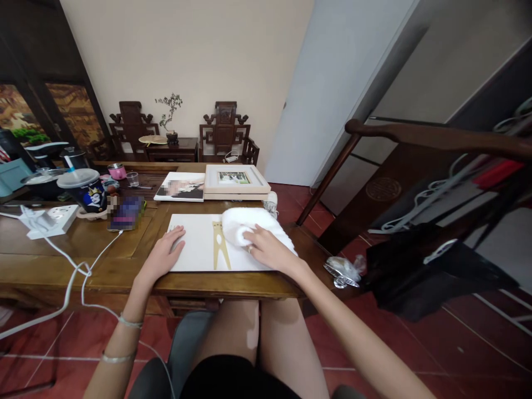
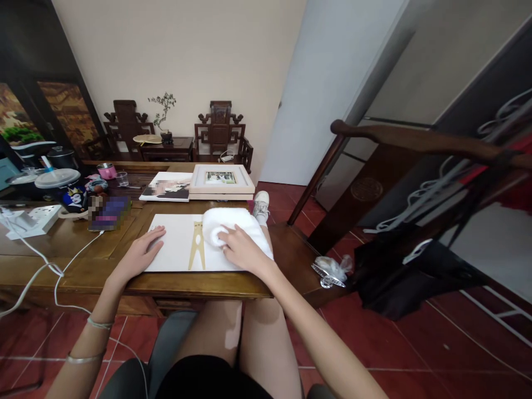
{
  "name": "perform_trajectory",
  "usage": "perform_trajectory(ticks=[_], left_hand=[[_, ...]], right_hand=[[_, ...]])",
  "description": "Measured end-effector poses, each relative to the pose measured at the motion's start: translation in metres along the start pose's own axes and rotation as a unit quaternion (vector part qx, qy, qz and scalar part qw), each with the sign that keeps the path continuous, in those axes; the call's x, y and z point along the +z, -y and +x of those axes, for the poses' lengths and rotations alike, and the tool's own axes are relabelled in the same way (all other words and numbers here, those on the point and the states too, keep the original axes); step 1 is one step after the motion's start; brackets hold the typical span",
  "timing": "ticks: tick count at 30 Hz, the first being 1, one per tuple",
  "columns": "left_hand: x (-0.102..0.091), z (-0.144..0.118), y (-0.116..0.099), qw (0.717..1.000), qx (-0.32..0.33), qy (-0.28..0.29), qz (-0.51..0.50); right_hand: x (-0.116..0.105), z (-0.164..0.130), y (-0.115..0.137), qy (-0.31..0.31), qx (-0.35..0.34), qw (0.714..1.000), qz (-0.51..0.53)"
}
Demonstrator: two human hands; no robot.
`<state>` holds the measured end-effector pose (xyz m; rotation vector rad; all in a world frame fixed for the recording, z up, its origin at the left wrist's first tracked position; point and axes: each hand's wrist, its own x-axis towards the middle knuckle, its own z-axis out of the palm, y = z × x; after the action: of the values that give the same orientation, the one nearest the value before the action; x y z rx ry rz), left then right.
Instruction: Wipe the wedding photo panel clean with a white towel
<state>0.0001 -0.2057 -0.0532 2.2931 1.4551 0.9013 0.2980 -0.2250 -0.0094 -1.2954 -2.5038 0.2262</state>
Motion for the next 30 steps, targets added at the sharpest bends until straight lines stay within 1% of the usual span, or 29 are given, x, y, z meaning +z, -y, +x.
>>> perform_trajectory(ticks=[3, 5, 8, 11, 15, 19, 22, 24, 26, 28, 30], left_hand=[[0.001, 0.000, 0.000, 1.000, 0.000, -0.002, -0.002], [0.001, 0.000, 0.001, 1.000, 0.000, -0.004, -0.004], [0.002, 0.000, 0.002, 1.000, 0.002, -0.007, -0.007], [0.001, -0.001, 0.002, 1.000, 0.004, -0.005, -0.002], [0.000, -0.001, 0.001, 1.000, 0.001, 0.000, 0.004], [0.000, -0.001, 0.000, 1.000, 0.001, -0.001, 0.006], [0.000, -0.001, 0.000, 1.000, 0.001, -0.002, 0.005], [0.000, -0.001, 0.000, 1.000, 0.000, -0.004, 0.005], [0.000, -0.001, 0.000, 1.000, 0.000, -0.004, 0.006], [0.000, -0.001, 0.000, 1.000, 0.001, -0.003, 0.007], [0.001, -0.001, 0.000, 1.000, 0.002, -0.001, 0.007]], right_hand=[[-0.016, -0.039, 0.015, 0.051, 0.015, 0.999, 0.001], [-0.026, -0.059, 0.018, 0.077, 0.019, 0.997, 0.016], [-0.034, -0.073, 0.013, 0.100, 0.025, 0.993, 0.055], [-0.032, -0.065, -0.001, 0.086, 0.034, 0.991, 0.101], [-0.021, -0.028, -0.026, 0.041, 0.041, 0.989, 0.134], [-0.007, 0.017, -0.042, -0.003, 0.051, 0.994, 0.098], [0.004, 0.037, -0.040, -0.028, 0.060, 0.996, 0.065], [0.010, 0.038, -0.032, -0.035, 0.062, 0.996, 0.054], [0.012, 0.028, -0.018, -0.031, 0.058, 0.997, 0.043], [0.008, 0.007, -0.001, -0.010, 0.041, 0.999, 0.031], [-0.002, -0.020, 0.016, 0.027, 0.017, 0.999, 0.026]])
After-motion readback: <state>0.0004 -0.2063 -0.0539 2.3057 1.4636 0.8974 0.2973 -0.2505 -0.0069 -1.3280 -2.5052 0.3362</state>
